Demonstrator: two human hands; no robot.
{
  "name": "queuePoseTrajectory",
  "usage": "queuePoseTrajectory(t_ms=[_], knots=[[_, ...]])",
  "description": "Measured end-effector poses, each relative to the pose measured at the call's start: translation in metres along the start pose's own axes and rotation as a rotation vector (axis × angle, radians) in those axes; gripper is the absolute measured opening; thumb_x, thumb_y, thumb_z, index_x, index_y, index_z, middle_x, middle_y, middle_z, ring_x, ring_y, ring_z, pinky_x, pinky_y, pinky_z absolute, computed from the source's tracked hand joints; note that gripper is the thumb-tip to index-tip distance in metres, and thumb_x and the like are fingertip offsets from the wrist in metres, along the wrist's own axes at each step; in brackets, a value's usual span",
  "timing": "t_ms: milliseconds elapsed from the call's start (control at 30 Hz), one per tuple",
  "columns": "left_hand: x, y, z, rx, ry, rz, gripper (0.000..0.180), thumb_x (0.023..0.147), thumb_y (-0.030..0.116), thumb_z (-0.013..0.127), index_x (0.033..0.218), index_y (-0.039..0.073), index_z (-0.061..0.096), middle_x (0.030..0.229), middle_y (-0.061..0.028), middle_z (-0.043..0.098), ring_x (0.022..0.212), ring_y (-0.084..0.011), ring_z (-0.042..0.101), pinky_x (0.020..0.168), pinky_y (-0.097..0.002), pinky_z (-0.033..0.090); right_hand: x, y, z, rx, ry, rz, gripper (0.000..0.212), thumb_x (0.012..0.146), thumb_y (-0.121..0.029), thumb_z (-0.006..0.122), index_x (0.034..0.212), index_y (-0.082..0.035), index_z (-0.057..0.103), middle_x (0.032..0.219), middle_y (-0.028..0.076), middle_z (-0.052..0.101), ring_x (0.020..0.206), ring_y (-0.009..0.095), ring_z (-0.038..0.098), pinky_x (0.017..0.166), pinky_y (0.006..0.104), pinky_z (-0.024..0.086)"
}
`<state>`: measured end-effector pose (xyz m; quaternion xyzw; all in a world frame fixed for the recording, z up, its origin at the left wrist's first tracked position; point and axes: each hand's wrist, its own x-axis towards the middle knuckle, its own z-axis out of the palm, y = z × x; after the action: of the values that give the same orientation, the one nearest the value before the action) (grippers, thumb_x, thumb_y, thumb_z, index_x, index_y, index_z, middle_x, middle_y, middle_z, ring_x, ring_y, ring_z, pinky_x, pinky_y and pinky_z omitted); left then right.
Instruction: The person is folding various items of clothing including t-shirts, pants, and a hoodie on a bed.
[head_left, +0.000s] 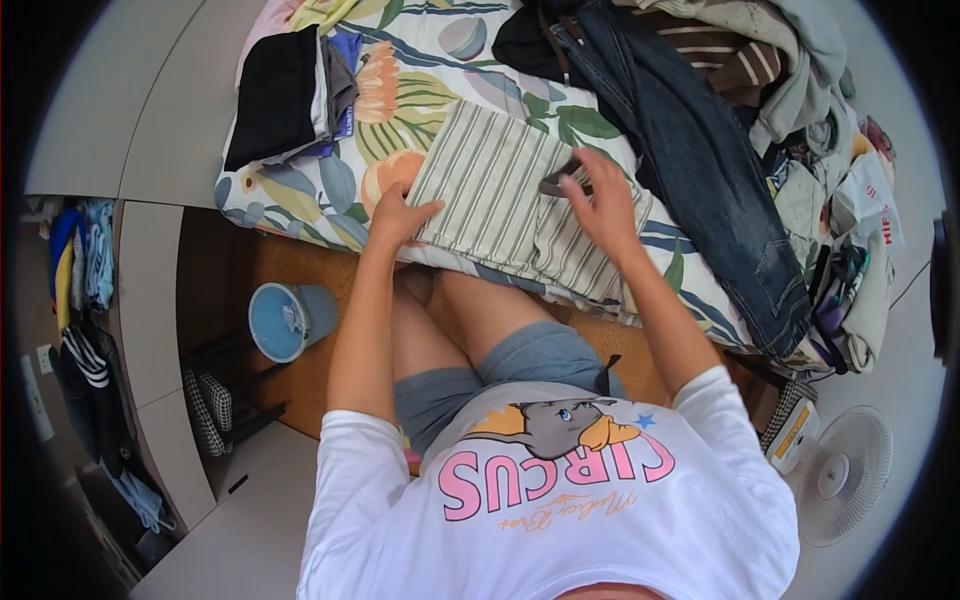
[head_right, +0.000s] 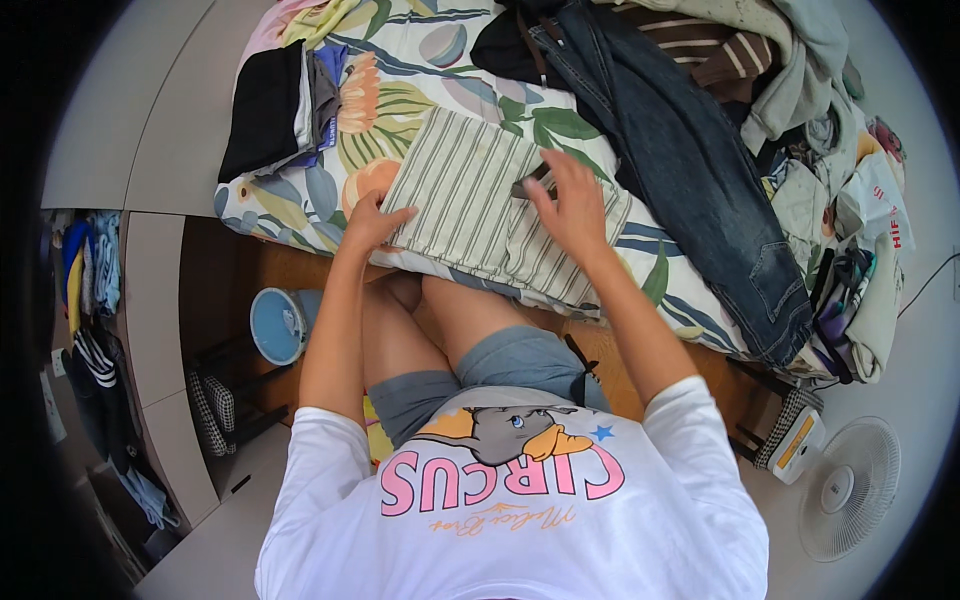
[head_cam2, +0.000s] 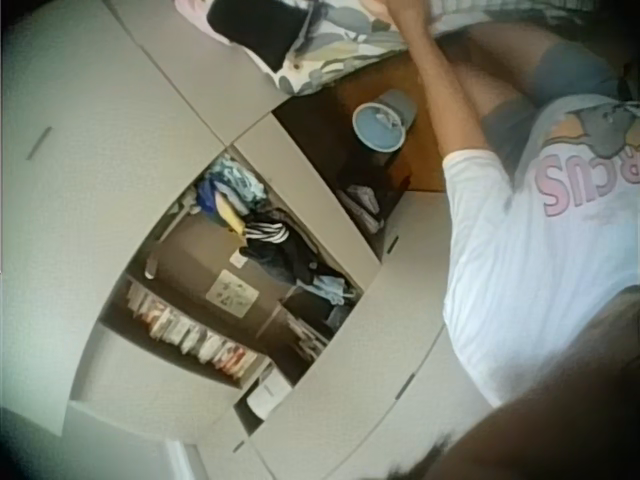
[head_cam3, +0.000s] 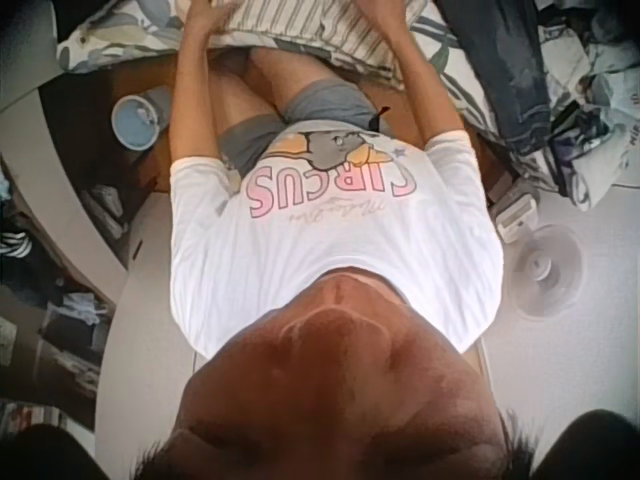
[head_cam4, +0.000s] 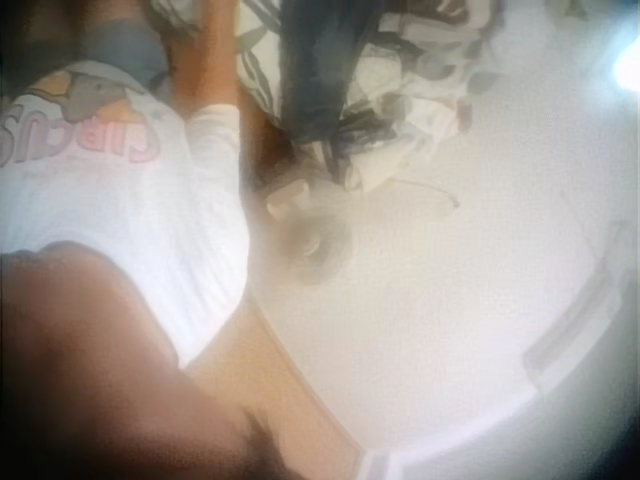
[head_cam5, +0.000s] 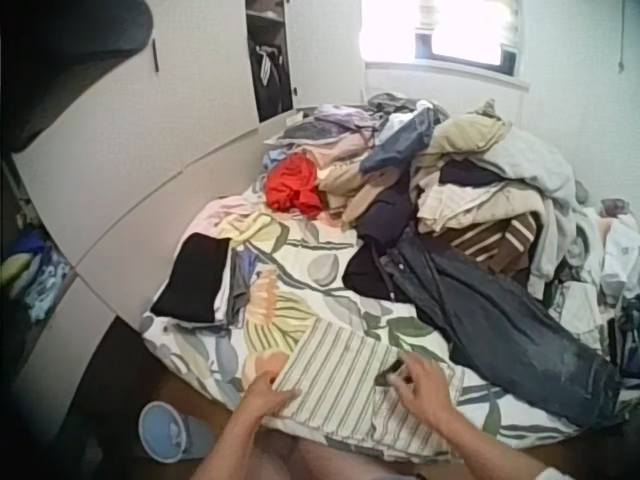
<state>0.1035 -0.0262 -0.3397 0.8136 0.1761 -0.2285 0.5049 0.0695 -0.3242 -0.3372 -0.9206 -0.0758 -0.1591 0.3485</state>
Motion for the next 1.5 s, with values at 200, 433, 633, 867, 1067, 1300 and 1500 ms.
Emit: queuePoseTrajectory(t_ms=[200,433,633,867,1067,1300,1500], knots=[[0.006,-0.047,-0.010,-0.328,-0.050,0.058,0.032,0.070,0.006,0.073,0.094,-0.005,0.054,0.087,-0.0130,0.061,0.069,-0.0166,0.062,0.051,-0.0285,0.054,0.128,-0.011,0.059,0.054,-0.347,0.124,0.040,0.077,-0.028,0.060,0.110,-0.006,0.058,0.106,0.014,0.062,0.098,0.030,0.058,0.082,0.0381,0.045],[-0.021,-0.043,0.007,-0.067,0.148,0.168,0.034,0.072,0.012,0.070,0.098,-0.004,0.055,0.087,-0.0157,0.063,0.075,-0.0228,0.062,0.065,-0.0323,0.049,0.182,-0.037,0.122,-0.212,-0.755,0.010,0.038,0.067,-0.014,0.059,0.103,-0.003,0.063,0.099,0.017,0.064,0.094,0.028,0.061,0.079,0.0335,0.048],[-0.073,-0.019,0.041,0.152,0.414,0.540,0.023,0.074,0.007,0.060,0.096,0.004,0.055,0.087,-0.0149,0.058,0.083,-0.0332,0.057,0.073,-0.0393,0.044,0.167,-0.011,0.053,0.189,-0.772,0.028,0.023,0.071,-0.002,0.056,0.093,-0.003,0.064,0.080,0.006,0.064,0.074,0.015,0.060,0.069,0.0272,0.048],[-0.104,-0.027,0.104,0.692,0.126,0.682,0.030,0.070,0.009,0.065,0.098,0.008,0.056,0.088,-0.0106,0.057,0.086,-0.0288,0.055,0.073,-0.0376,0.041,0.095,0.064,0.006,-0.045,-0.601,-0.215,0.022,0.070,0.004,0.050,0.081,-0.007,0.066,0.088,0.011,0.062,0.085,0.025,0.060,0.075,0.0320,0.046],[-0.100,-0.031,0.091,0.376,-0.001,0.642,0.032,0.073,0.014,0.066,0.101,0.004,0.053,0.095,-0.0109,0.055,0.093,-0.0280,0.052,0.077,-0.0379,0.040,0.102,0.029,0.006,-0.016,-0.371,-0.140,0.026,0.070,0.003,0.049,0.086,-0.008,0.065,0.097,0.010,0.061,0.092,0.029,0.058,0.082,0.0350,0.045],[-0.062,-0.041,0.083,0.328,0.245,0.361,0.044,0.071,0.022,0.069,0.106,0.002,0.051,0.087,-0.0150,0.058,0.085,-0.0320,0.056,0.075,-0.0399,0.044,0.126,-0.001,0.061,-0.351,-0.568,-0.516,0.024,0.076,-0.005,0.052,0.092,-0.015,0.066,0.099,0.004,0.062,0.095,0.027,0.057,0.084,0.0375,0.044],[-0.087,0.001,0.086,0.164,0.188,0.316,0.039,0.072,0.011,0.065,0.106,-0.001,0.051,0.071,-0.0085,0.058,0.062,-0.0211,0.058,0.056,-0.0314,0.046,0.137,0.010,0.024,-0.574,-0.654,-0.634,0.015,0.076,-0.010,0.055,0.087,-0.014,0.063,0.093,0.002,0.061,0.090,0.023,0.058,0.078,0.0364,0.043]])
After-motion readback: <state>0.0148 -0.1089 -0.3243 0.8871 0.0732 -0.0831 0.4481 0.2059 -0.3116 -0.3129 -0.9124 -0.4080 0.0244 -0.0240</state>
